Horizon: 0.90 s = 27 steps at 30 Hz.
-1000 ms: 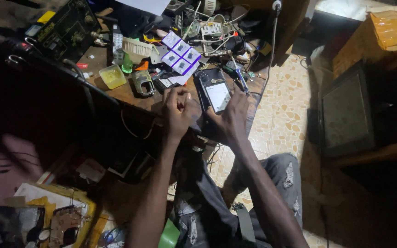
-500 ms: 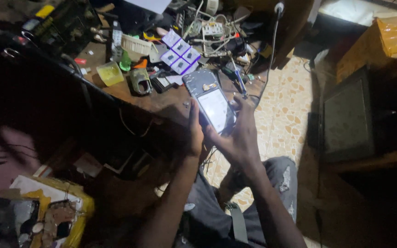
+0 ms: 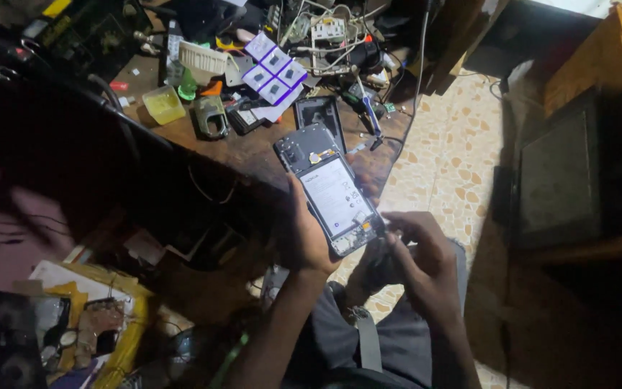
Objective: Repairing a smartphone by soldering internal components, assembling the frame, and testing the screen and software functions.
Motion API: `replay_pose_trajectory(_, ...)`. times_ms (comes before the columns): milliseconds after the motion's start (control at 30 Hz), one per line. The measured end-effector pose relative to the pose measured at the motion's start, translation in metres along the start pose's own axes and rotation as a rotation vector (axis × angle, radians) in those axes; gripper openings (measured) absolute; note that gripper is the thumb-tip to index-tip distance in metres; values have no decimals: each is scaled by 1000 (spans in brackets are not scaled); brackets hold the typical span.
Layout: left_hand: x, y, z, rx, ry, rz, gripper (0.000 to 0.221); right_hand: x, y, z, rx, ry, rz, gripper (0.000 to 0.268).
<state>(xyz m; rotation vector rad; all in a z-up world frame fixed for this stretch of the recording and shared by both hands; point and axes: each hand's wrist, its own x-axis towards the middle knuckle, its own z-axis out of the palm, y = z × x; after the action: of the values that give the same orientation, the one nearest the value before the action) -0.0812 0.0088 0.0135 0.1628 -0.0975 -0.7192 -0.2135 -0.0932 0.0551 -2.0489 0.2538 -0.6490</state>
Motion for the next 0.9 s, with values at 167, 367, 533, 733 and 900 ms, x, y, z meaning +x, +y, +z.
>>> replay_pose_trajectory(167,-11,-11,-2,109,94,-26,95,-8,9,-8,53,-28,65,35)
replay_pose_trajectory(367,-23,-17,6,73,10,-135,98,-2,-4,-17,29,-158,12,37)
replay_pose_trajectory(533,-26,-16,12,-4,-13,-169,100,5,-15,-21,-19,-196,-114,24)
replay_pose_trajectory(733,-26,-17,6,-27,-40,-187,95,8,-23,-30,26,-319,-148,37)
replay_pose_trajectory(900,-30,-18,16,76,41,-147,97,2,-21,-27,116,-251,-173,32)
